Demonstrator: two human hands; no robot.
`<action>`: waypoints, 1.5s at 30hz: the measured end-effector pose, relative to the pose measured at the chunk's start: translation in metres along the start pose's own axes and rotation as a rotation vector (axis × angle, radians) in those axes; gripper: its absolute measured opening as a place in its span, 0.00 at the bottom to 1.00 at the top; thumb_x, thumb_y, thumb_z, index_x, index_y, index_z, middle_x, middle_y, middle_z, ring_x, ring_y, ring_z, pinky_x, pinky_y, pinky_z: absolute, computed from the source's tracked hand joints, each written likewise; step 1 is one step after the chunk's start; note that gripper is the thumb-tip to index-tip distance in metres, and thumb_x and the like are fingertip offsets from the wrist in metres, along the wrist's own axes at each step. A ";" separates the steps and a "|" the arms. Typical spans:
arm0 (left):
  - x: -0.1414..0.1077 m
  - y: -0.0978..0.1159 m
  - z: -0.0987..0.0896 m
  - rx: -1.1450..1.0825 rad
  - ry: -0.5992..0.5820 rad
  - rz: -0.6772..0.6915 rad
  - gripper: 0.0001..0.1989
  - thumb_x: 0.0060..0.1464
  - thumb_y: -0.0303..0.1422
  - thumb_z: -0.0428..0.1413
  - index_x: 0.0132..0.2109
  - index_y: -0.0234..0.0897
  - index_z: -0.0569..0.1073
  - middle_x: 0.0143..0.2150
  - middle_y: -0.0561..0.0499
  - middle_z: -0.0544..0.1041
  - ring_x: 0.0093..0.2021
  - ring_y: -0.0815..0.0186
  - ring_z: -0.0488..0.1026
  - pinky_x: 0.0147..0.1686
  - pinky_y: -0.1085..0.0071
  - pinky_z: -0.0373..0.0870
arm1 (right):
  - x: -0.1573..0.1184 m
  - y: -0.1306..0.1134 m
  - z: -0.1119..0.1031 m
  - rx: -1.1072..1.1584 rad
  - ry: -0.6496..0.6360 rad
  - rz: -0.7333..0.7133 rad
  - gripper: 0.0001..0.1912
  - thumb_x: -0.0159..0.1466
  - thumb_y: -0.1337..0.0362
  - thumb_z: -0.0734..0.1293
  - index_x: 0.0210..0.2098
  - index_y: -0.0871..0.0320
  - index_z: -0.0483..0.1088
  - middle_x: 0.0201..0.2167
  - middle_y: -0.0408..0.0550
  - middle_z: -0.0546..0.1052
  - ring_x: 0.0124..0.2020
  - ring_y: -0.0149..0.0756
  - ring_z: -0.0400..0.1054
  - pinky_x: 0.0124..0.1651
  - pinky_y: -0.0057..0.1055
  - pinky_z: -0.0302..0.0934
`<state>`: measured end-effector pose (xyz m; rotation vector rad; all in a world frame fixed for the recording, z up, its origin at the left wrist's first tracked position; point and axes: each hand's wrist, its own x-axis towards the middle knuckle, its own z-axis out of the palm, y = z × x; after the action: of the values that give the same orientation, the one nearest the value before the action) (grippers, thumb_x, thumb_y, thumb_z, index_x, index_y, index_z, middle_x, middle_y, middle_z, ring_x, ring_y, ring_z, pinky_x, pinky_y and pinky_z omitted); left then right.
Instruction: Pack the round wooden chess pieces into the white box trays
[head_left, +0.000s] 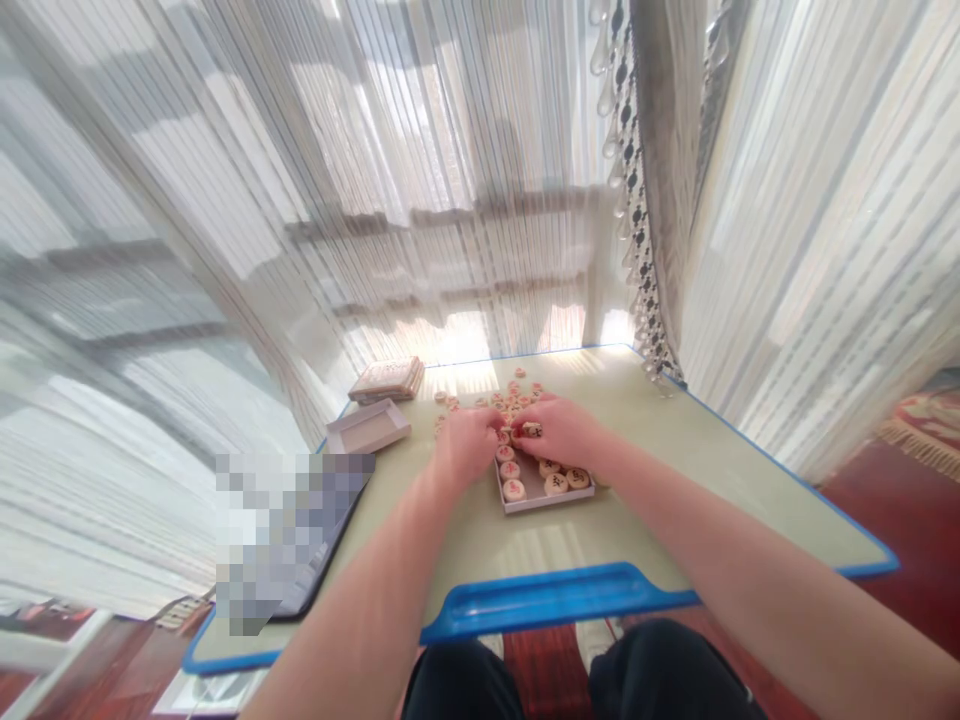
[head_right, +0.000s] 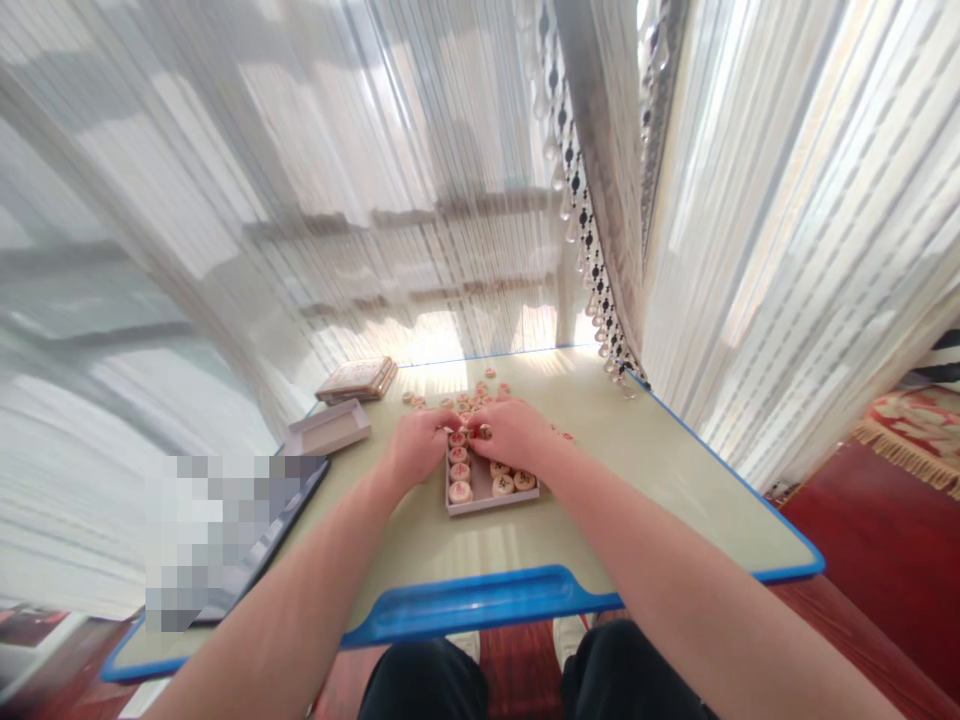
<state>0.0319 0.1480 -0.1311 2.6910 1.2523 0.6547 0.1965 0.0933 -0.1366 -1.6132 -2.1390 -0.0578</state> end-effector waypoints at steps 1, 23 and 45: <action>0.000 0.000 0.000 0.006 -0.001 0.004 0.17 0.45 0.24 0.46 0.35 0.40 0.77 0.37 0.51 0.79 0.40 0.63 0.74 0.42 0.71 0.68 | 0.000 0.000 0.000 -0.005 -0.011 -0.013 0.10 0.56 0.59 0.65 0.35 0.51 0.76 0.30 0.45 0.77 0.39 0.40 0.66 0.41 0.32 0.59; 0.001 0.006 0.002 -0.016 0.033 0.047 0.19 0.49 0.25 0.45 0.45 0.39 0.74 0.40 0.50 0.78 0.42 0.62 0.73 0.45 0.67 0.68 | -0.002 0.021 -0.005 0.023 0.177 0.196 0.14 0.58 0.65 0.60 0.38 0.54 0.76 0.41 0.45 0.77 0.45 0.39 0.65 0.51 0.34 0.57; -0.004 0.008 -0.006 -0.174 -0.103 0.370 0.19 0.43 0.22 0.46 0.32 0.41 0.79 0.39 0.55 0.78 0.43 0.65 0.70 0.51 0.71 0.65 | 0.003 0.035 -0.002 -0.053 -0.058 0.119 0.27 0.68 0.55 0.46 0.38 0.55 0.75 0.43 0.48 0.76 0.46 0.38 0.65 0.53 0.36 0.53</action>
<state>0.0329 0.1395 -0.1246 2.7864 0.6443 0.6179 0.2287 0.1067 -0.1416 -1.7900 -2.0955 -0.0307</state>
